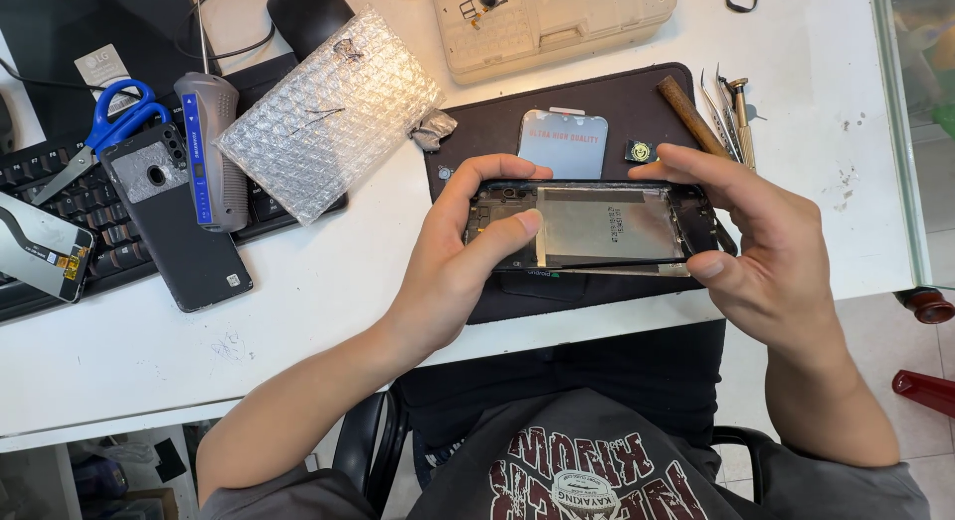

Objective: The person applies adhesive to the edges of a smartphone back cover using a small brush, then aligns and presses the back cover onto the phone chassis. They peel off a protective film from the screen and compare the phone with another device before placing it on the desk.

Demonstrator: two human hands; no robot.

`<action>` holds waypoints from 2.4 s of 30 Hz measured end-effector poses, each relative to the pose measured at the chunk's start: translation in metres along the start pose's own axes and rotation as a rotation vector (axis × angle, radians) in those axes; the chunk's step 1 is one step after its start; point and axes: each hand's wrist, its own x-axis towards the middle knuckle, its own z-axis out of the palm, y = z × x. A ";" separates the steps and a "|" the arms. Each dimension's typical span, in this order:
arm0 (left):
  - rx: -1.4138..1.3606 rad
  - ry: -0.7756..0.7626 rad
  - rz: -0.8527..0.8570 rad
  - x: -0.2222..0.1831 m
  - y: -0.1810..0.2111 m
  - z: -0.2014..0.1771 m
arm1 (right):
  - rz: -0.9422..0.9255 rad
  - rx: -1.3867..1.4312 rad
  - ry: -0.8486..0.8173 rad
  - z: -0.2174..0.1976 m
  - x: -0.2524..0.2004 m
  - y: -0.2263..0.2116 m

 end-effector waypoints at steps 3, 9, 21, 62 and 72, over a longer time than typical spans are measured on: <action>0.045 -0.023 0.029 -0.002 0.003 0.000 | -0.024 0.003 0.016 0.001 -0.003 0.001; 0.139 -0.050 0.147 -0.006 0.005 0.001 | -0.105 -0.059 0.032 0.000 -0.003 0.000; 0.179 -0.009 0.138 -0.005 0.001 0.003 | -0.267 -0.253 0.150 0.005 0.001 -0.001; -0.007 0.072 0.095 0.000 -0.014 0.005 | -0.757 -0.881 0.274 0.044 -0.019 0.008; 0.129 0.113 0.219 -0.007 -0.011 0.011 | -0.676 -0.910 0.274 0.053 -0.012 -0.010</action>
